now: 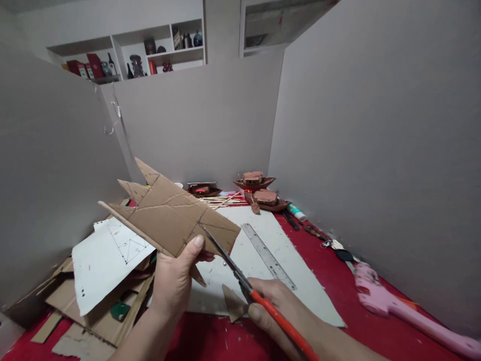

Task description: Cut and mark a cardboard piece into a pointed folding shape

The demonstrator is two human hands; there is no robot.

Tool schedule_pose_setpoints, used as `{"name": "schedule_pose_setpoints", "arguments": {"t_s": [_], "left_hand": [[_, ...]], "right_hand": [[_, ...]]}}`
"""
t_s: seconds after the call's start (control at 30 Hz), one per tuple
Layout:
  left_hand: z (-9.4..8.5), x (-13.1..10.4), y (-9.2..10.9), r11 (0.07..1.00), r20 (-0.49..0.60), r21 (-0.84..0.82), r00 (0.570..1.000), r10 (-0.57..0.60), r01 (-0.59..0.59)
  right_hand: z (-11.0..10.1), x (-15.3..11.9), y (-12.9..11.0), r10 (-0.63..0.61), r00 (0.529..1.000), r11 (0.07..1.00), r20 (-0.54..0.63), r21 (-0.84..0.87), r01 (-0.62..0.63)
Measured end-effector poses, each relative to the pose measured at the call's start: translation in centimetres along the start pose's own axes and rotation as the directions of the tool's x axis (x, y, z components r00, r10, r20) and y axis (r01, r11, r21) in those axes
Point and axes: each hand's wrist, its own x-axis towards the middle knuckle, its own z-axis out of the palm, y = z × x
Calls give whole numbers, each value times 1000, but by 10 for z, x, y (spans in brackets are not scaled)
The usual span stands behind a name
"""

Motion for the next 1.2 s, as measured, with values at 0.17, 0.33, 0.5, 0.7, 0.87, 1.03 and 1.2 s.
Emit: {"name": "schedule_pose_setpoints", "arguments": {"t_s": [0.17,0.33,0.5,0.7,0.87,1.03,1.2], "left_hand": [[0,0,1,1000,12,-26,1000,9,-9],[-1,-1,1,999,12,-45,1000,-3,4],[-1,-1,3,999,14,-53,1000,-5,6],[-2,0,3,1000,32,-3,999,15,-15],[-1,-2,-2,997,50,55,997,-55,52],[0,-2,-3,996,47,57,996,-78,75],[0,0,-2,998,68,9,995,-66,65]], "right_hand": [[-1,-1,2,7,1000,999,14,36,-8],[-2,-1,7,37,999,999,18,40,-37],[-2,0,9,74,997,992,32,98,-76],[-7,1,1,41,998,999,50,4,-42],[-8,2,-5,32,999,999,20,-19,-32],[-4,0,-3,15,999,997,29,74,-17],[-1,0,2,31,999,989,37,142,-36]]}}
